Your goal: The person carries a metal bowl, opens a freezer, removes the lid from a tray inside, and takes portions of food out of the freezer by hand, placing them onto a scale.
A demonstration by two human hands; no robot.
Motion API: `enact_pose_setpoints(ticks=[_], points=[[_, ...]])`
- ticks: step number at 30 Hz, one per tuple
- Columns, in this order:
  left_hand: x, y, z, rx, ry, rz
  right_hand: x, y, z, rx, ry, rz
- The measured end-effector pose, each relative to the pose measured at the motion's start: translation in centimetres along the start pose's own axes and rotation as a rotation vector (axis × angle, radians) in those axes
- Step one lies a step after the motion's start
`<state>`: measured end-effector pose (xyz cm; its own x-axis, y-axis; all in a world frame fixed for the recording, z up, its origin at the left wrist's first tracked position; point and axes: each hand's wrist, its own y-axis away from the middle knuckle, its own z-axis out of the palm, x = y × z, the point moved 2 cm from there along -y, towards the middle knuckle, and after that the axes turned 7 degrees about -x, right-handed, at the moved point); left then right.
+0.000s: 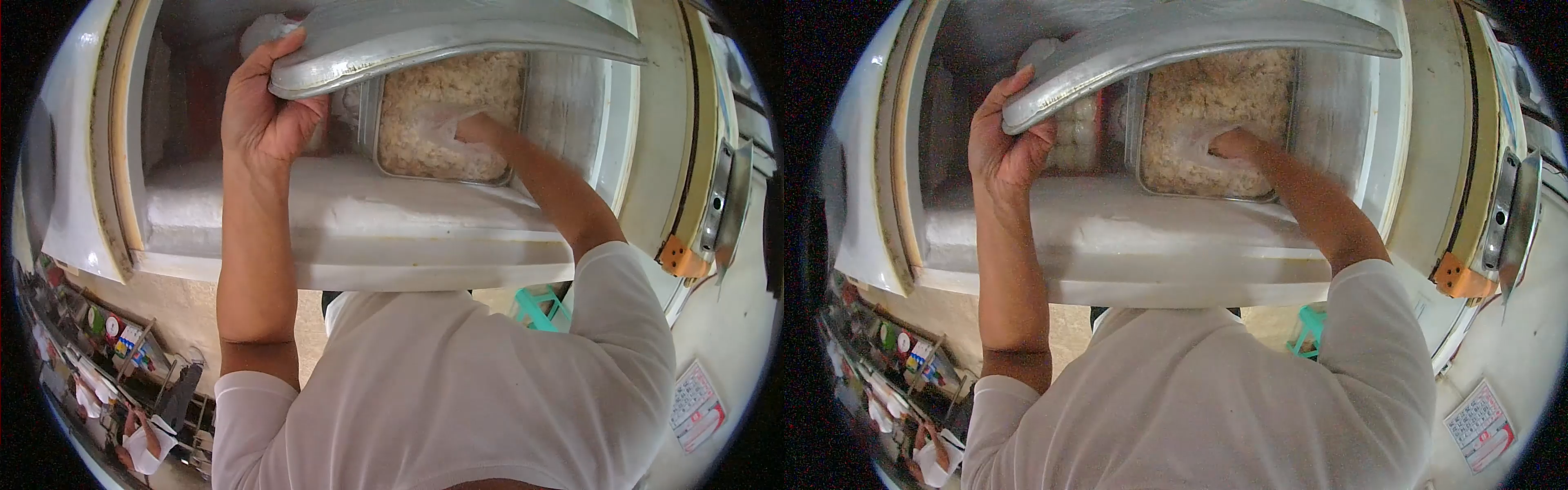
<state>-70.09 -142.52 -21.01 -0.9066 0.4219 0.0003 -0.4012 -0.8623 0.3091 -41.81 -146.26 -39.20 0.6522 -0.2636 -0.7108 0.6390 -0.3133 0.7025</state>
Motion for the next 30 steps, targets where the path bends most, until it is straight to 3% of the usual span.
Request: enact_pose_setpoints(ticks=[6, 8, 11, 13, 16, 18, 24, 30], points=[[-1.2, 0.5, 1.3, 0.075, -0.101, 0.083, 8.9, -7.0, -0.1, -0.075, 0.380, -0.160], [-1.7, 0.8, 1.8, 0.061, -0.076, 0.065, 7.7, -7.4, 0.0, -0.172, 0.492, -0.034], [-1.6, 0.7, 1.7, 0.129, -0.133, 0.170, 3.3, -6.1, -0.2, -0.250, 0.408, 0.140], [-1.3, 0.4, 1.5, 0.057, -0.032, 0.078, 2.0, -4.2, 0.7, 0.092, -0.048, 0.320], [-1.6, 0.6, 1.8, 0.107, -0.074, 0.138, 2.4, -4.1, 0.9, 0.078, -0.012, 0.198], [-1.7, 0.7, 2.0, 0.105, -0.061, 0.116, 7.0, -7.0, 1.0, 0.054, -0.011, 0.194], [-1.0, 0.5, 1.4, 0.077, -0.097, 0.066, 5.8, -5.2, 1.1, -0.009, -0.284, 0.118], [-1.1, 0.8, 2.1, 0.087, -0.031, 0.078, 1.2, 3.5, -1.8, 0.247, -0.563, 0.054]])
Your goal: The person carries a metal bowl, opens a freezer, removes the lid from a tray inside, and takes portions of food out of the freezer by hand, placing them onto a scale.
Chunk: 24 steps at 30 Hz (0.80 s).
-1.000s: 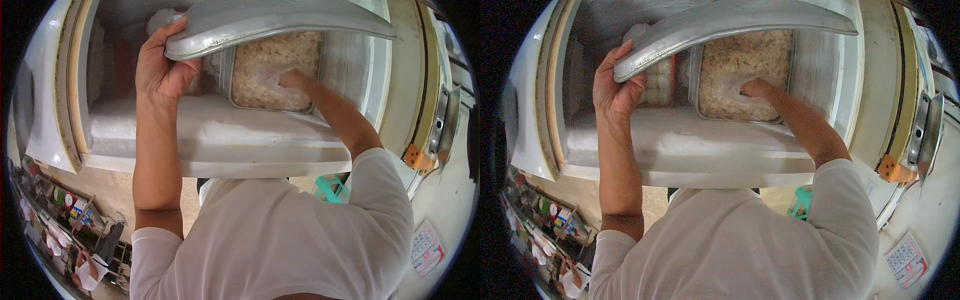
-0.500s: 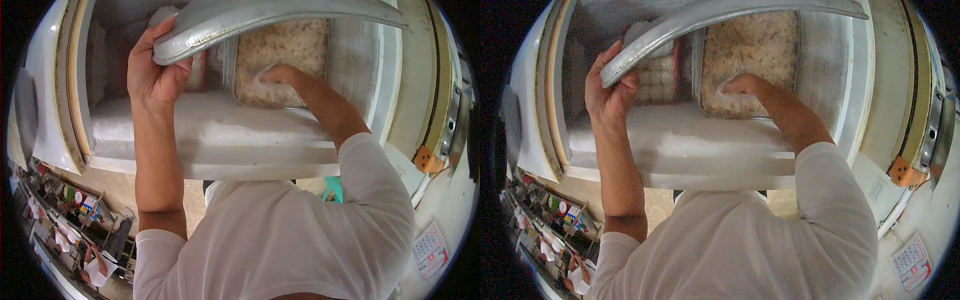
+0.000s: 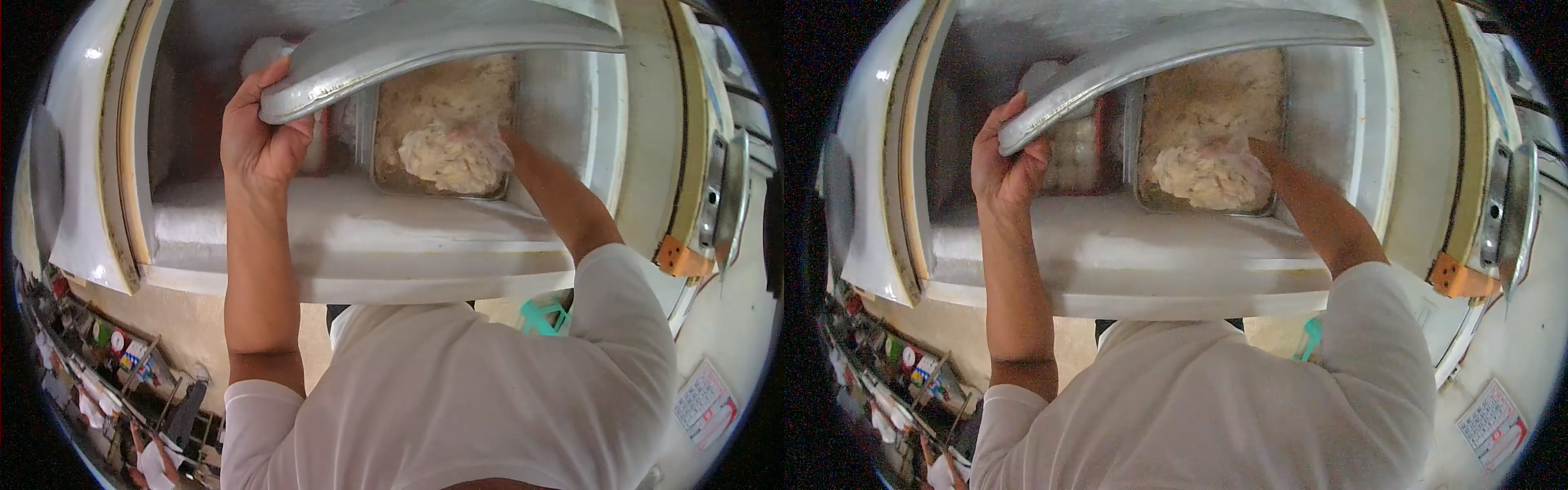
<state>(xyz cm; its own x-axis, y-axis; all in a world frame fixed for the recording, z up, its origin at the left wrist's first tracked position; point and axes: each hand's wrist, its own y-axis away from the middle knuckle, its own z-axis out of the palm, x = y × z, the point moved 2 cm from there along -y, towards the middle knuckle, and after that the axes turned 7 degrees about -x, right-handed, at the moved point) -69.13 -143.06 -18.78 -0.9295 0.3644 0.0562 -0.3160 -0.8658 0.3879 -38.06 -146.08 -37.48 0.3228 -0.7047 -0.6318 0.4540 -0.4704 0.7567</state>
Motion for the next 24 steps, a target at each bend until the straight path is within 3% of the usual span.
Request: enact_pose_setpoints(ticks=[2, 4, 6, 8, 10, 11, 13, 14, 16, 20, 22, 24], points=[[-0.5, 0.3, 0.8, -0.023, 0.011, -0.013, -2.5, 5.1, 0.7, 0.185, -0.133, -0.049], [-0.9, 0.6, 1.4, 0.131, -0.085, 0.114, -4.2, 9.1, 1.6, 0.345, -0.247, -0.132], [0.5, 0.1, -1.2, 0.048, -0.090, 0.087, 1.6, 7.6, -2.2, 0.347, -0.249, -0.324], [0.3, 0.3, -1.0, -0.057, -0.186, 0.103, 1.9, 10.1, -2.6, 0.375, -0.248, -0.522], [0.3, 0.5, -0.8, -0.123, -0.245, 0.049, -3.6, 14.6, 3.4, 0.260, -0.904, -0.594], [1.2, -0.6, -1.8, -0.137, -0.218, -0.043, -4.3, 15.5, 3.4, 0.304, -0.900, -0.637], [1.6, -1.0, -2.8, -0.188, -0.276, -0.019, -5.4, 17.2, 3.8, 0.167, -0.970, -0.895], [1.6, -1.2, -2.7, -0.218, -0.276, -0.044, -6.3, 18.2, 4.0, 0.195, -0.960, -0.924], [1.4, -1.2, -2.6, -0.186, -0.094, -0.186, -8.5, 20.6, 4.5, 0.215, -1.114, -1.146], [1.7, -1.6, -3.1, -0.146, -0.124, -0.115, -11.8, 25.8, 3.0, 0.315, -1.006, -1.386], [1.5, -1.4, -3.0, -0.174, -0.053, -0.196, -13.4, 30.3, 1.7, 0.063, -0.923, -1.676], [0.9, -1.0, -2.2, -0.177, -0.079, -0.223, -14.0, 35.2, -1.3, 0.375, -0.821, -1.653]])
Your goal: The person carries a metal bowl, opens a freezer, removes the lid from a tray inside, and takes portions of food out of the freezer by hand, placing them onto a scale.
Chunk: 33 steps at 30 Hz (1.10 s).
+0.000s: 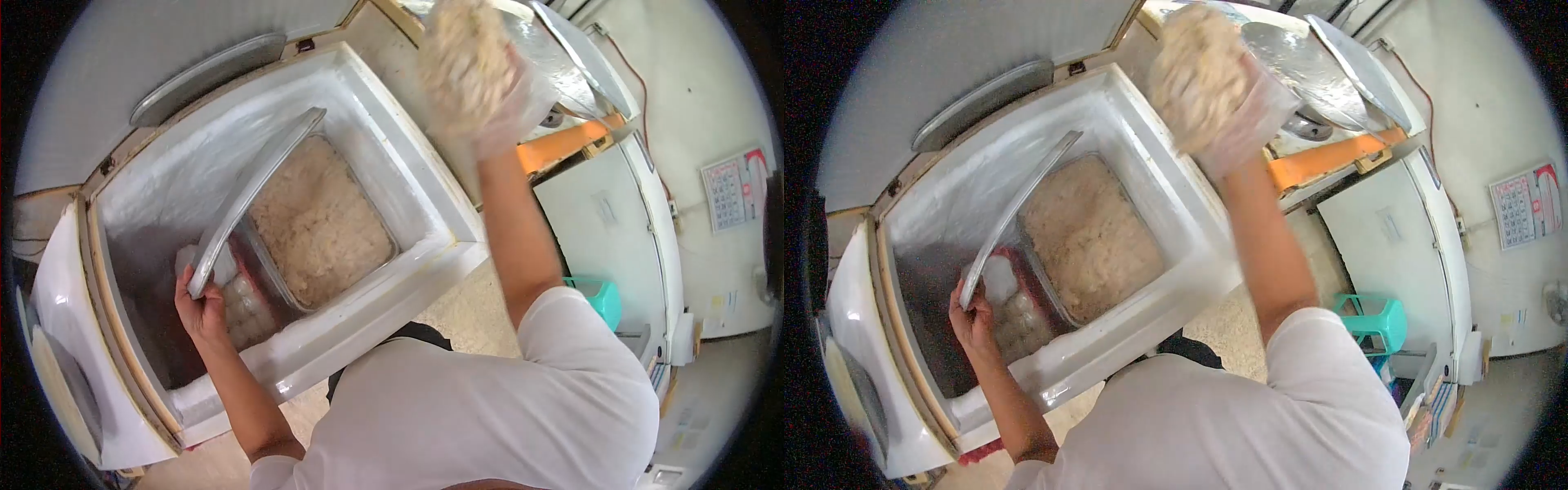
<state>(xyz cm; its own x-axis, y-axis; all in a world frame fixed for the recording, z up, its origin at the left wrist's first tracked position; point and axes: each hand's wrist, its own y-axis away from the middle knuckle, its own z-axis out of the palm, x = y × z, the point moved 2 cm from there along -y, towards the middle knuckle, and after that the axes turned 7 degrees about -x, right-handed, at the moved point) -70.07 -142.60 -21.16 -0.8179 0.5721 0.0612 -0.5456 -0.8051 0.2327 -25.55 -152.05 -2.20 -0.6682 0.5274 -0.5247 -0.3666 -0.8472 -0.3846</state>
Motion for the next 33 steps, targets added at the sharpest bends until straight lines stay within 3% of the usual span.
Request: enact_pose_setpoints(ticks=[2, 4, 6, 7, 8, 9, 10, 12, 13, 14, 16, 18, 22, 24, 25, 27, 28, 32, 33], points=[[-0.1, 0.0, 0.2, 0.042, -0.007, 0.075, -7.0, -3.0, -4.4, -0.112, 0.982, -0.311], [-0.3, -0.1, 0.3, 0.047, 0.005, 0.084, -12.6, -4.0, -1.1, 0.161, 0.542, -0.146], [-0.2, 0.0, -0.1, 0.067, 0.011, 0.093, -18.0, -5.7, -3.2, 0.326, 0.837, -0.141], [0.2, 0.0, -0.7, 0.003, 0.007, 0.051, -19.3, -5.7, -3.9, 0.328, 0.836, -0.144], [0.1, -0.1, -0.7, -0.058, 0.003, 0.006, -20.2, -5.6, -5.0, 0.298, 1.061, -0.044], [0.0, -0.2, -0.7, -0.055, -0.001, -0.002, -21.2, -5.5, -6.2, 0.265, 1.284, 0.063], [0.0, -0.3, -0.5, 0.044, -0.022, 0.031, -22.8, -5.6, -9.0, 0.272, 1.285, 0.063], [-0.1, -0.5, -0.6, 0.143, -0.047, 0.063, -24.8, -5.9, -14.3, 0.085, 1.919, -0.037], [-0.1, -0.5, -0.7, 0.130, -0.080, 0.089, -22.2, -4.4, -11.1, 0.418, 1.924, 0.097], [0.0, -0.5, -1.0, 0.120, -0.114, 0.114, -22.6, -4.5, -12.1, 0.421, 1.924, 0.105], [0.7, -0.4, -1.8, 0.076, -0.116, 0.059, -24.5, -5.3, -14.9, 0.171, 1.654, -0.020], [0.7, -0.3, -2.2, 0.033, -0.112, 0.012, -27.7, -6.1, -16.6, 0.243, 1.717, 0.032], [-0.5, 0.0, -0.2, 0.109, -0.168, 0.232, -25.1, -2.8, -8.1, 0.325, 2.283, -0.365], [0.6, -0.4, -2.0, 0.201, -0.336, 0.287, -21.6, -0.9, -4.1, 0.195, 2.201, -0.515], [0.8, -0.5, -2.1, 0.104, -0.224, 0.214, -19.3, 0.0, -2.5, 0.118, 2.111, -0.508], [1.1, -0.7, -2.2, -0.057, -0.010, 0.039, -13.9, 1.7, -0.6, -0.058, 1.920, -0.337], [0.1, 0.4, 0.2, 0.019, -0.045, 0.145, -10.8, 3.0, 0.2, -0.135, 1.827, -0.208], [0.3, 0.4, 0.7, 0.058, 0.048, 0.120, 2.7, 7.2, -2.3, -0.488, 1.494, 0.569], [0.7, 0.1, -0.3, -0.020, 0.035, 0.112, 6.2, 8.3, -3.5, -0.578, 1.424, 0.759]])
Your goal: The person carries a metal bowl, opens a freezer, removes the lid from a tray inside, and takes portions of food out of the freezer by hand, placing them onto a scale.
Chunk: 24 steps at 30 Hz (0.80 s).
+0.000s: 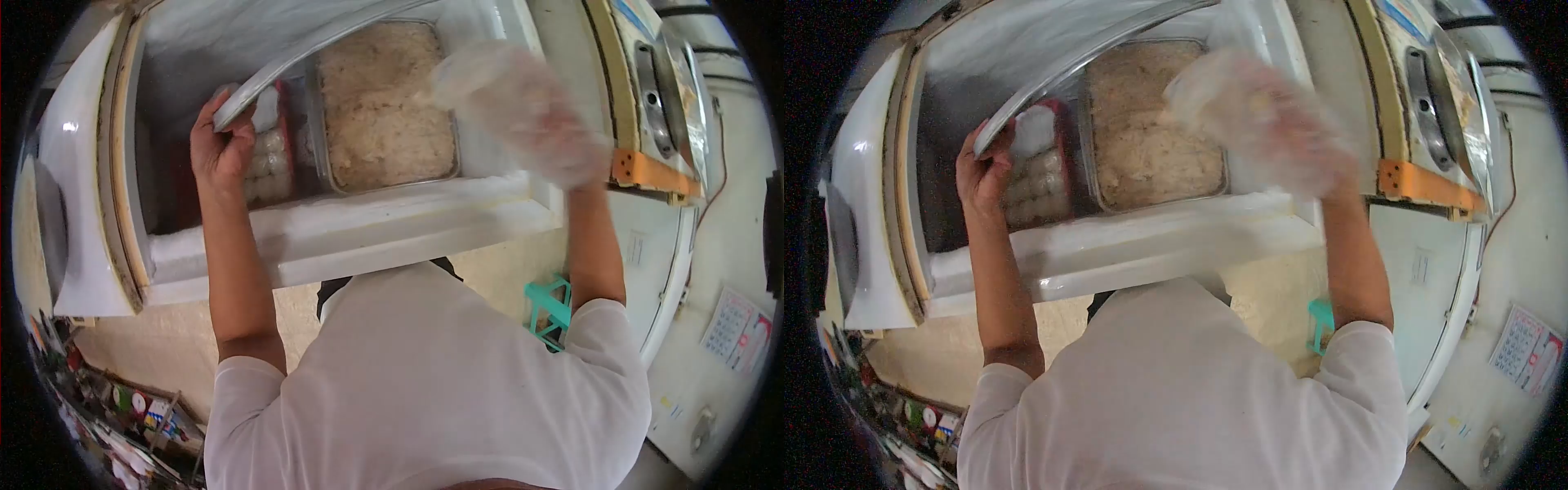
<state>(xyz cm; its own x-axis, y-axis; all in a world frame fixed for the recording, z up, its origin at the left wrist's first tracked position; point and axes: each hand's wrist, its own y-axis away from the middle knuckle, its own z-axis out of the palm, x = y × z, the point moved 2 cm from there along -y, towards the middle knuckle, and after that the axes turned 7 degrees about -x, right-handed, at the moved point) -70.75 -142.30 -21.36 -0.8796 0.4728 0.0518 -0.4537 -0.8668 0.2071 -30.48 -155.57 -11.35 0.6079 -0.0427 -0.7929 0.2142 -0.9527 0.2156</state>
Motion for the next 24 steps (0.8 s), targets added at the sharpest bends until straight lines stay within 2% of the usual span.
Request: enact_pose_setpoints(ticks=[3, 4, 5, 7, 8, 9, 10, 11, 13, 14, 15, 17, 18, 20, 22, 24], points=[[0.1, -0.4, -0.8, 0.086, -0.040, 0.060, 5.2, -6.1, 8.5, -0.449, -0.013, 0.139], [-0.5, -0.3, 0.1, 0.159, 0.012, 0.014, 6.9, -8.0, 11.0, -0.559, 0.009, 0.174], [-0.3, -0.4, -0.5, 0.160, 0.011, 0.034, 8.3, -9.8, 13.1, -0.642, 0.039, 0.199], [0.2, -0.4, -1.8, 0.020, -0.008, 0.000, 10.6, -12.9, 17.0, -0.768, 0.091, 0.215], [-0.6, 0.0, -0.2, 0.172, 0.044, 0.063, 11.1, -14.1, 18.5, -0.804, 0.112, 0.208], [-0.7, 0.1, 0.1, 0.176, 0.042, 0.083, 11.6, -15.1, 20.1, -0.833, 0.127, 0.186], [-0.6, 0.2, 0.1, 0.119, 0.028, 0.049, 8.2, -15.5, 20.8, -0.864, 0.075, 0.356], [-0.8, 0.4, 0.4, 0.062, 0.017, 0.013, 9.8, -15.8, 22.1, -0.882, 0.077, 0.352], [-1.2, 0.1, 0.7, 0.147, 0.028, 0.040, 13.1, -16.7, 24.9, -0.516, 0.186, -0.468], [-1.5, 0.0, 0.7, 0.210, -0.014, 0.101, 14.0, -17.2, 26.4, -0.529, 0.185, -0.475], [-1.3, 0.0, 0.6, 0.271, -0.056, 0.161, 14.9, -18.0, 27.6, -0.522, -0.271, -0.184], [-0.9, -0.1, -0.2, 0.213, -0.033, 0.118, 17.4, -19.2, 29.5, -0.492, -0.711, 0.122], [-1.2, 0.1, 0.0, 0.216, 0.019, 0.104, 19.0, -19.8, 30.1, -0.508, -0.381, 0.106], [-1.1, 0.0, 0.2, 0.213, 0.068, 0.092, 17.3, -20.1, 29.1, -0.512, -0.048, 0.083], [-0.9, 0.0, -0.2, 0.148, 0.053, 0.018, 8.9, -18.5, 25.9, -0.338, 0.415, -0.280], [-0.8, 0.0, -0.2, 0.131, 0.052, 0.026, 9.7, -19.5, 25.1, -0.424, 0.352, -0.232]])
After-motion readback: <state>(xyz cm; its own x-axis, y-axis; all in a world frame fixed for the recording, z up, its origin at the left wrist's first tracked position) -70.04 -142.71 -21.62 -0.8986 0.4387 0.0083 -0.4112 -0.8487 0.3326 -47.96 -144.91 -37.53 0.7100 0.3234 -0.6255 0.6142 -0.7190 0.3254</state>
